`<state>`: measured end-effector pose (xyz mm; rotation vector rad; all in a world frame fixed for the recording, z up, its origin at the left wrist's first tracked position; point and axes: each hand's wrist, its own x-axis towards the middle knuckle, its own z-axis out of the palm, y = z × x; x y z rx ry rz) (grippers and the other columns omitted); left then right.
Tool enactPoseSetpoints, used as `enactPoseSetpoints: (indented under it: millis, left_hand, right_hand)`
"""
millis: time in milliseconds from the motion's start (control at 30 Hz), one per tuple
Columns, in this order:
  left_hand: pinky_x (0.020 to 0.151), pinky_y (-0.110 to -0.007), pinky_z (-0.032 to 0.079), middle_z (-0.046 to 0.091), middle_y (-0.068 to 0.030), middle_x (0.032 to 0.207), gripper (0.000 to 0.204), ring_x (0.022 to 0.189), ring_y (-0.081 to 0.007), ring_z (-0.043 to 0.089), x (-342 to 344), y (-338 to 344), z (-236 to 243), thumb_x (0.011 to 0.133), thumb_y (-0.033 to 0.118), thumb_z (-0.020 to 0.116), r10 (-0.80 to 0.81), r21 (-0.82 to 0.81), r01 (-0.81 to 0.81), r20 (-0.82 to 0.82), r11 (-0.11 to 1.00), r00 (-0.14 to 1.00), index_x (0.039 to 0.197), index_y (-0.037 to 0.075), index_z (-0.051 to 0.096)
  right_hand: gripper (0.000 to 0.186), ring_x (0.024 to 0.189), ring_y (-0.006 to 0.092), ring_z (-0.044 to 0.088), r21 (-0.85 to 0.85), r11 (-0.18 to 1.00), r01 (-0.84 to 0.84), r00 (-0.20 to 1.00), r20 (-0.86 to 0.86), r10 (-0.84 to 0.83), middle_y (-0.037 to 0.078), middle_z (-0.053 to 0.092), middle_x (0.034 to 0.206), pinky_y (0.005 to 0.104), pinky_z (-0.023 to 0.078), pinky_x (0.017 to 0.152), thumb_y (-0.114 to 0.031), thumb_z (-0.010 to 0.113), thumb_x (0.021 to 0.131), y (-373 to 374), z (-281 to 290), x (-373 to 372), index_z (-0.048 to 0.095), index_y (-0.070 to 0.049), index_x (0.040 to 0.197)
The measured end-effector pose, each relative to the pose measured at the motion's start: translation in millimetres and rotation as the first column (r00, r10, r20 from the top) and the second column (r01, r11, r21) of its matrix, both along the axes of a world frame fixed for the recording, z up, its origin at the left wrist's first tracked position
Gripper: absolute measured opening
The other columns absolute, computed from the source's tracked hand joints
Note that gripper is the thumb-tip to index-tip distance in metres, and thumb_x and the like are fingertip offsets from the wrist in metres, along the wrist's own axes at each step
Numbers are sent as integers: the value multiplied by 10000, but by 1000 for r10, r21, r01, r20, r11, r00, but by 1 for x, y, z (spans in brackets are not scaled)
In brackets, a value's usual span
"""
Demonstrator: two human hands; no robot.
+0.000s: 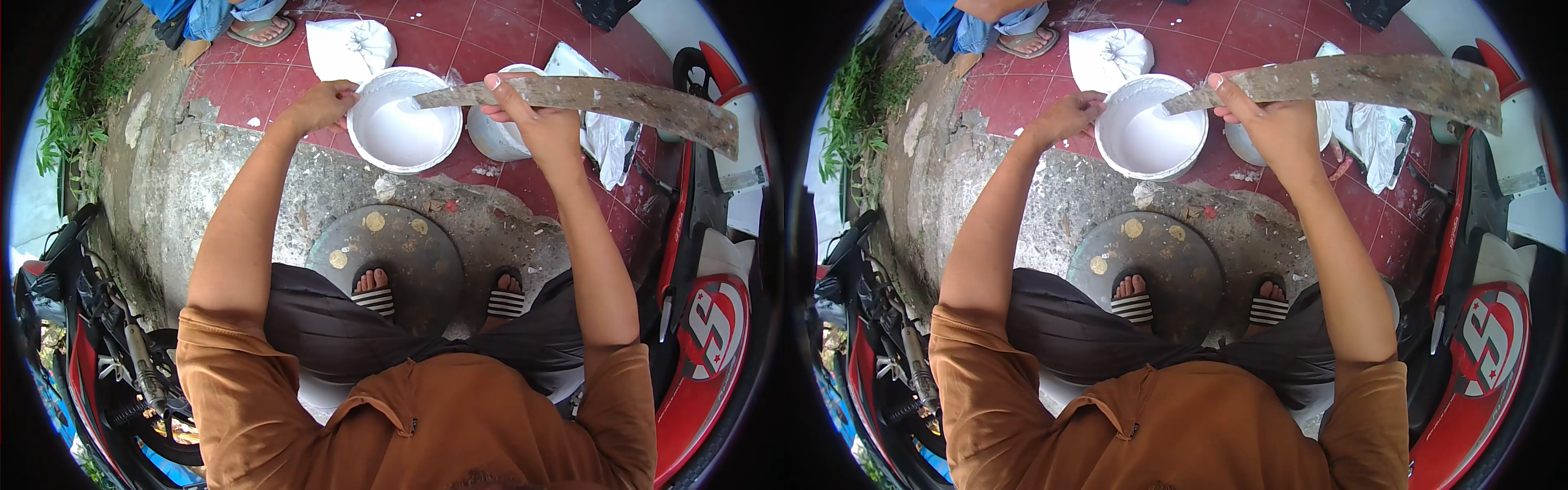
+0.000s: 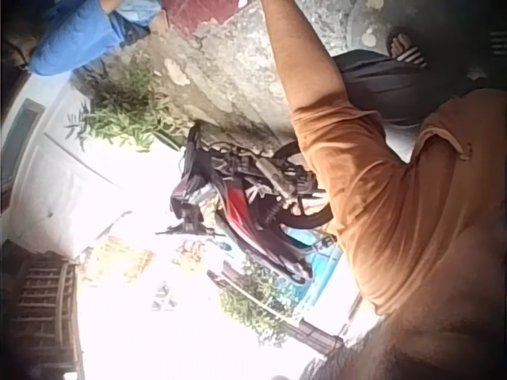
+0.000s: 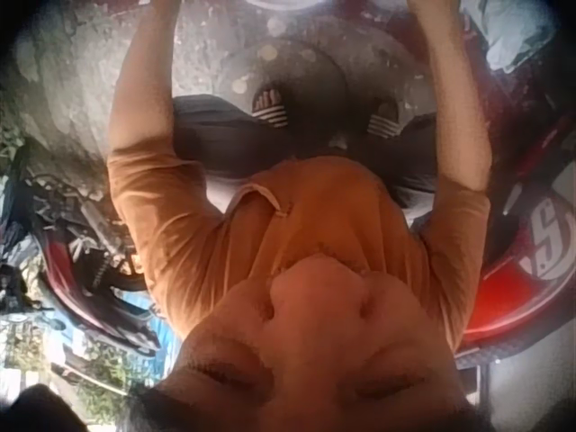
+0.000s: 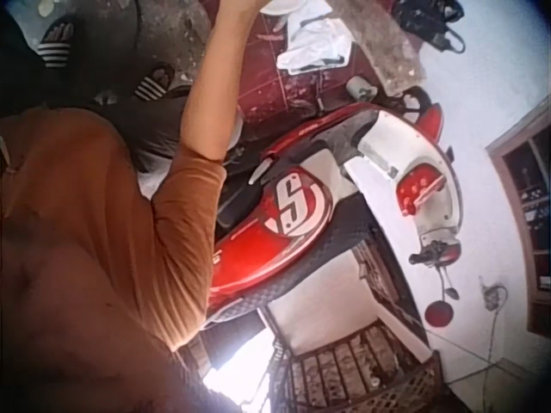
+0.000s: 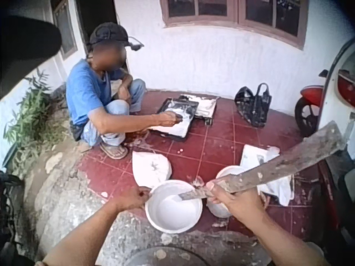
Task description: The person stirs white paint in a bucket using a wooden stick while another bucket of paint and a bag of material sit nearby on a tiled floor.
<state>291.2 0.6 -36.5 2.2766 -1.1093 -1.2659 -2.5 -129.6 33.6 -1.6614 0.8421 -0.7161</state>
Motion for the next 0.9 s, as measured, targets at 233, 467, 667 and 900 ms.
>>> enactPoseSetpoints:
  millis: [233, 467, 667, 900]
  left_hand:
    - [642, -387, 594, 737, -116, 1054, 566, 848, -184, 742, 14, 7, -24, 1007, 446, 574, 6, -63, -11, -71, 998, 997, 1465, 114, 541]
    - [741, -317, 600, 734, -132, 1006, 471, 779, -169, 732, 5, 3, -12, 1035, 322, 582, 72, -63, -82, -157, 995, 985, 1412, 39, 575]
    - [706, -326, 633, 714, -133, 1051, 428, 731, -183, 735, 6, 1, -16, 1042, 270, 580, 81, -77, -92, -136, 993, 987, 1394, 26, 582]
    - [711, -330, 635, 714, -146, 1083, 455, 746, -189, 741, 7, 1, -21, 1044, 279, 573, 85, -70, -96, -145, 993, 986, 1419, 23, 558]
  right_hand:
    - [315, 754, 198, 761, 21, 998, 66, 998, -13, -66, 151, 752, 900, 258, 600, 657, -230, 792, 928, 0, 20, 0, 736, 58, 1045]
    - [266, 769, 189, 757, -94, 995, 21, 1000, 12, -20, 132, 755, 916, 266, 603, 708, -182, 757, 954, 14, 30, -5, 734, 67, 1045]
    - [274, 780, 136, 740, -68, 998, -15, 999, 48, 19, 88, 764, 885, 254, 569, 696, -245, 796, 921, 19, 29, -6, 759, 4, 1029]
    - [349, 803, 126, 736, -52, 998, -30, 997, -79, 26, 83, 766, 902, 253, 554, 729, -349, 786, 920, 24, 31, -10, 759, -19, 1028]
